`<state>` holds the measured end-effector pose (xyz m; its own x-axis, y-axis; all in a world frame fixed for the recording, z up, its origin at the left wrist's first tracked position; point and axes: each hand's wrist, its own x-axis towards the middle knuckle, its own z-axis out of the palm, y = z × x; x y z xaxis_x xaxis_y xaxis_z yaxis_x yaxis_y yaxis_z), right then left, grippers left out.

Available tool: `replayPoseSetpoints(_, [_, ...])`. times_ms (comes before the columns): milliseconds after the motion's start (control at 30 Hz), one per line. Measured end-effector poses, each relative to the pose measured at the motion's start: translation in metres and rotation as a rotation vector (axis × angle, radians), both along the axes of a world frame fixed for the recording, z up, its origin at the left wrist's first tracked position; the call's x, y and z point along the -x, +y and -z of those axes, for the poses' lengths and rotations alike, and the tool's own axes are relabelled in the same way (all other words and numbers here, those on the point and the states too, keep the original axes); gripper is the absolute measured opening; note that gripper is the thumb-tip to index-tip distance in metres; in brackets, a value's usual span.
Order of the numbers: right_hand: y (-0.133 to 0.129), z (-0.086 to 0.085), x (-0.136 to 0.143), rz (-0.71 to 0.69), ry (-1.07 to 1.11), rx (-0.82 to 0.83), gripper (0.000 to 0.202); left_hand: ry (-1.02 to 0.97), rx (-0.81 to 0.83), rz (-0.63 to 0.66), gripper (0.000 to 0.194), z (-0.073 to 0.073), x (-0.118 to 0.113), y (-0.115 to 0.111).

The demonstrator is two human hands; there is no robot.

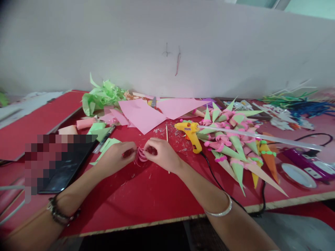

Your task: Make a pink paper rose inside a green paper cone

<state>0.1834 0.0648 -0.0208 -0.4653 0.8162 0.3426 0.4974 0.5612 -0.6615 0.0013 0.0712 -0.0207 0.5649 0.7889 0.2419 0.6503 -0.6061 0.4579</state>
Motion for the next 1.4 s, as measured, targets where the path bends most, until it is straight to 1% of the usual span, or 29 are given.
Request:
replayPoseSetpoints(133, [0.0002, -0.0003, -0.0006, -0.008, -0.031, -0.023, 0.011, 0.022, 0.009, -0.020, 0.010, 0.0016, -0.0002, 0.0002])
replayPoseSetpoints(300, [0.0007, 0.0018, -0.0017, 0.002, -0.033, -0.061, 0.012, 0.001, 0.022, -0.031, 0.011, 0.0014, -0.0008, 0.0008])
replayPoseSetpoints(433, [-0.0002, 0.0013, -0.0015, 0.013, -0.022, -0.089, 0.014, -0.011, -0.002, -0.039, 0.009, 0.0012, -0.0008, 0.0012])
replayPoseSetpoints(667, [-0.0020, -0.0011, -0.0001, 0.014, 0.014, -0.080, 0.016, -0.045, -0.052, 0.008, 0.011, 0.0004, -0.0005, 0.0011])
replayPoseSetpoints(1133, [-0.0038, -0.0030, 0.0005, -0.013, 0.022, -0.090, 0.016, -0.064, -0.117, 0.045, 0.008, 0.0002, 0.0003, -0.0001])
replayPoseSetpoints(1267, [-0.0033, -0.0018, 0.0001, -0.011, 0.002, -0.081, 0.015, -0.067, -0.088, 0.051, 0.008, 0.0007, 0.0004, -0.0003])
replayPoseSetpoints(1400, [-0.0017, 0.0001, 0.0000, -0.018, -0.069, -0.045, 0.012, -0.032, -0.021, 0.011, 0.007, 0.0028, -0.0002, 0.0004])
